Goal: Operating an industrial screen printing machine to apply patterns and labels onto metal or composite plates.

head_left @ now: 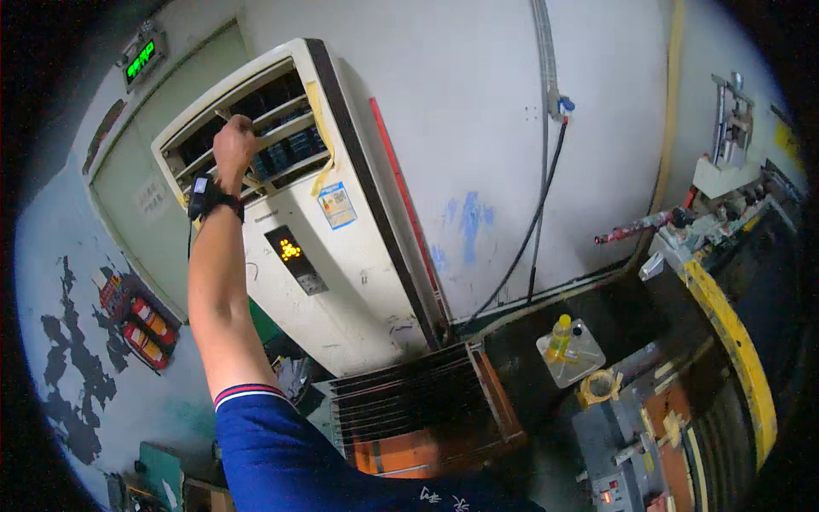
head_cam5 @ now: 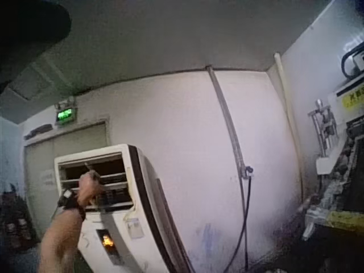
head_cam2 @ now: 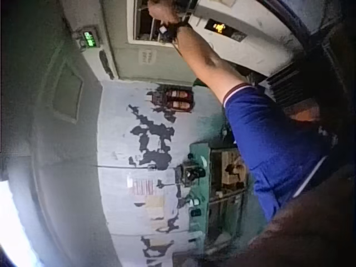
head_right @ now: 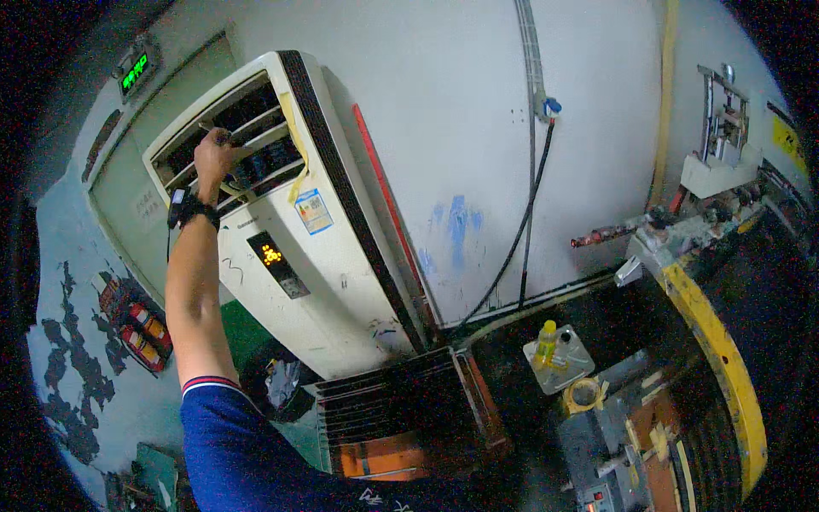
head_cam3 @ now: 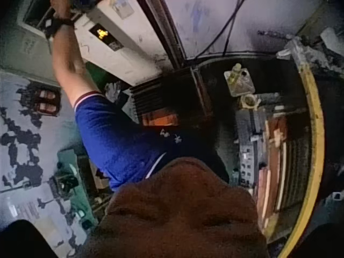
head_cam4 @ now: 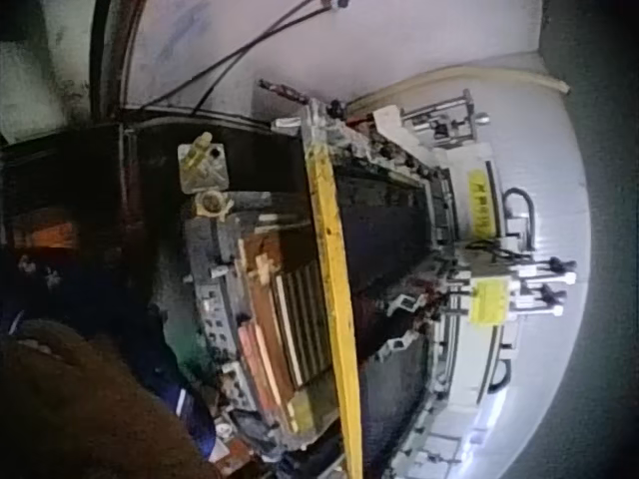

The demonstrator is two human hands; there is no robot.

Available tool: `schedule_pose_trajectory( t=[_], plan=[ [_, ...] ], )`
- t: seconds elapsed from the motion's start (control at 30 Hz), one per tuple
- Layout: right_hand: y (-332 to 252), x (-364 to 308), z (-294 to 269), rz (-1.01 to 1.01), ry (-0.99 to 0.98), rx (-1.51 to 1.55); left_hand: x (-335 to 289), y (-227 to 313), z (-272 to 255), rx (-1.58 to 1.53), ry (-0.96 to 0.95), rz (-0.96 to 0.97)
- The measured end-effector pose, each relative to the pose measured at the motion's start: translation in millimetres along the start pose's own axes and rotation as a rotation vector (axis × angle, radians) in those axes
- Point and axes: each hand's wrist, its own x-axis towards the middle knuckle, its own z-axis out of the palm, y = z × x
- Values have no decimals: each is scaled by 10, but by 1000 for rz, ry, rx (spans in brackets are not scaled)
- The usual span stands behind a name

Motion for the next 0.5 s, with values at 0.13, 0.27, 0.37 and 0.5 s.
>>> schedule_pose_trajectory(
  t=[0.13, 0.27, 0.37, 0.5],
  plan=[
    [-38, 19, 4, -3, 1, -7, -512, -141, 108, -172, -208, 257],
    [-7, 28, -16, 10, 1, -2, -786, -154, 293, 92, -230, 456],
    [-64, 76, 14, -2, -7, 1, -708, -262, 353, 204, -322, 369],
    [-38, 80, -5, 4, -1, -6, -579, -268, 456, 316, -459, 303]
  ],
)
